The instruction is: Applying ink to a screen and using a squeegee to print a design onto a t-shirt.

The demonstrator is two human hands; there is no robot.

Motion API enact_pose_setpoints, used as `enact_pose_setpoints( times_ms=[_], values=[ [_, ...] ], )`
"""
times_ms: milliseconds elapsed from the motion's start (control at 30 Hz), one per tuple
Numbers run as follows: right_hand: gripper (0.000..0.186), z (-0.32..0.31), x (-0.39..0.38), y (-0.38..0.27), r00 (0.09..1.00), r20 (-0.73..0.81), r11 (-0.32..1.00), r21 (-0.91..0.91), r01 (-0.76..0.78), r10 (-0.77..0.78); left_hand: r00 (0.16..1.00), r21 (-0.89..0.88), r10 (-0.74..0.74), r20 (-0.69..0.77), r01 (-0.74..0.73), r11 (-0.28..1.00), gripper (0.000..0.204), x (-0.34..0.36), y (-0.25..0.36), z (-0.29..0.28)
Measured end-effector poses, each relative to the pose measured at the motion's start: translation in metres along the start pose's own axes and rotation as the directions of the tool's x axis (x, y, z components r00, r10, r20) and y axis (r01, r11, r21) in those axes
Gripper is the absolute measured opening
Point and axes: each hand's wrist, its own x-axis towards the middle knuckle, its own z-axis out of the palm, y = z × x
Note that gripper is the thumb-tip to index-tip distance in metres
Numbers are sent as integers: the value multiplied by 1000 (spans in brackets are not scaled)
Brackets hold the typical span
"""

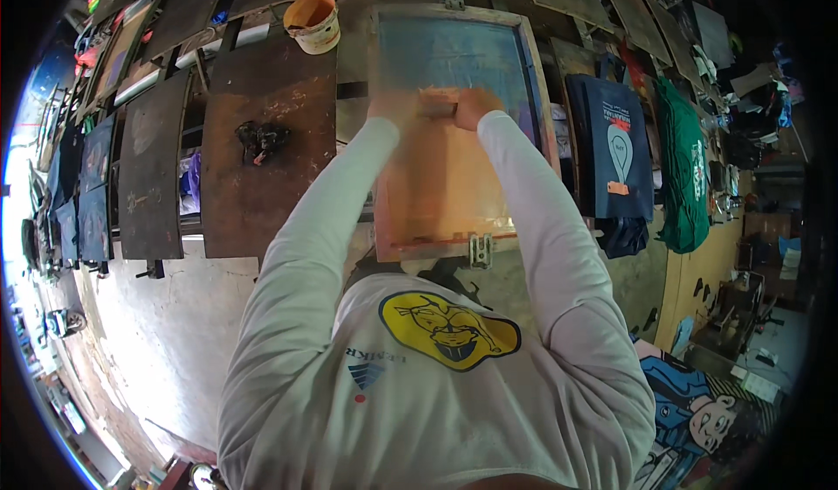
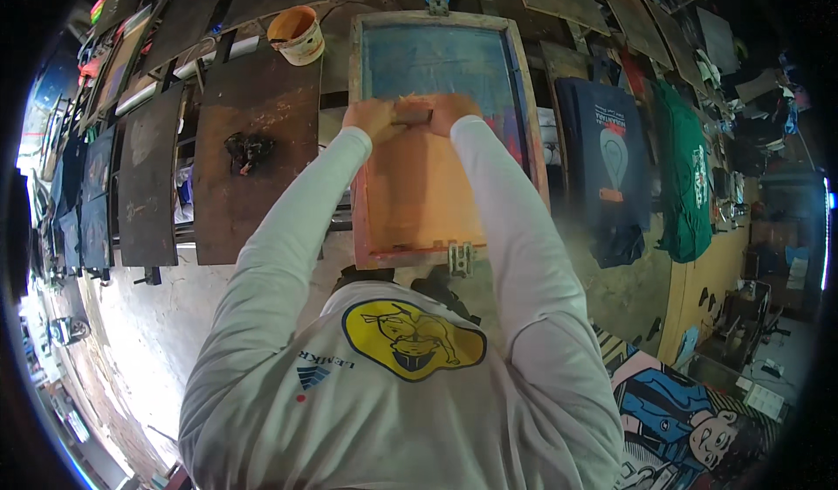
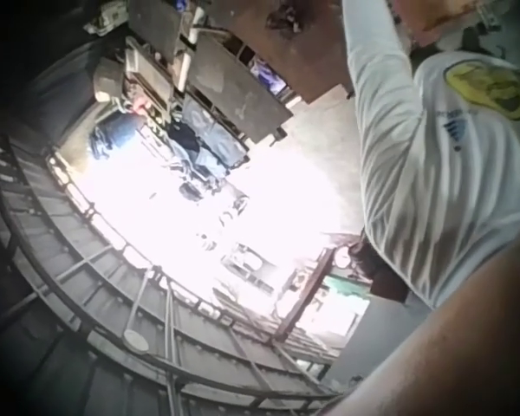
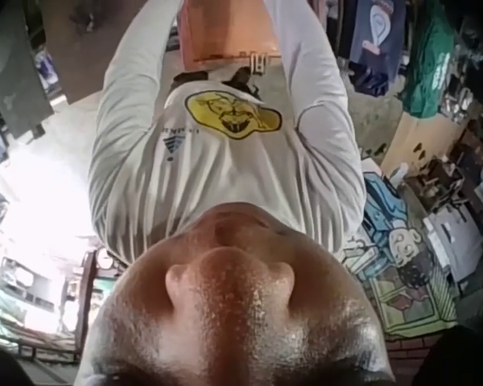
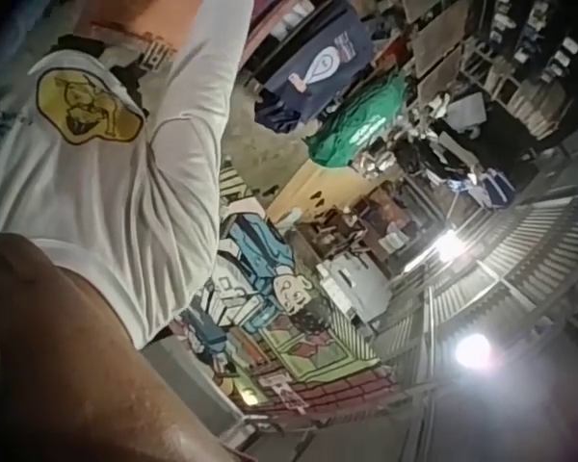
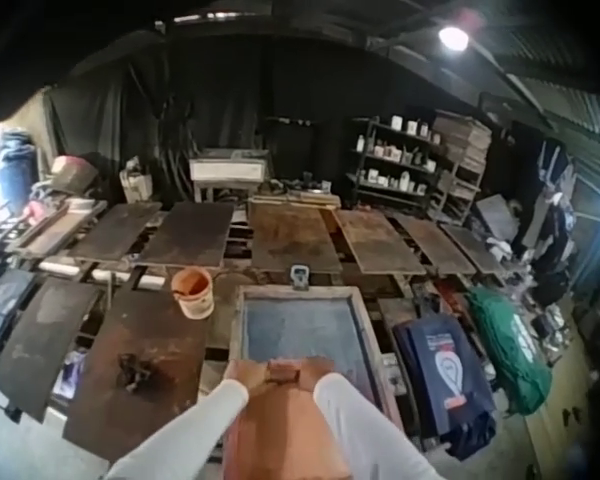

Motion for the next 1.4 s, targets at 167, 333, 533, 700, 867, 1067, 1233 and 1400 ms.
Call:
enact_pose_setpoints(
  times_ms=[167, 333, 533, 700, 867, 1067, 1233, 1400],
  values=[
    [28, 49, -50, 18, 999, -24, 999, 16, 44, -44, 947, -209, -25, -319, -44, 977, 33, -75, 33, 31],
    [23, 43, -134, 5, 989, 141, 999, -6, -31, 32, 989, -26, 118, 84, -116, 993, 33, -145, 72, 15],
    [26, 24, -86, 20, 998, 65, 997, -74, 19, -14, 976, -565, 214, 46, -151, 811, 34, -94, 49, -6],
    [24, -2, -12, 16, 991, -123, 997, 58, -51, 58, 983, -183, 177, -49, -183, 966, 48, -25, 28, -61],
    [23, 11, -13, -1, 987, -130, 996, 14, -92, 93, 981, -124, 123, -150, -142, 982, 54, -35, 28, -36],
    [29, 39, -81, -3, 1000, 5, 997, -71, -29, 29, 989, 31, 130, -73, -128, 991, 54, -95, 29, 40],
    [22, 57, -148, -5, 997, 73, 999, 21, 35, -36, 994, 21, 39, 103, -41, 999, 54, -172, 69, 27],
    [22, 64, -191, -11, 998, 32, 997, 59, 53, -55, 995, -5, 1, 102, 0, 1000, 54, -210, 95, 8]
  ],
)
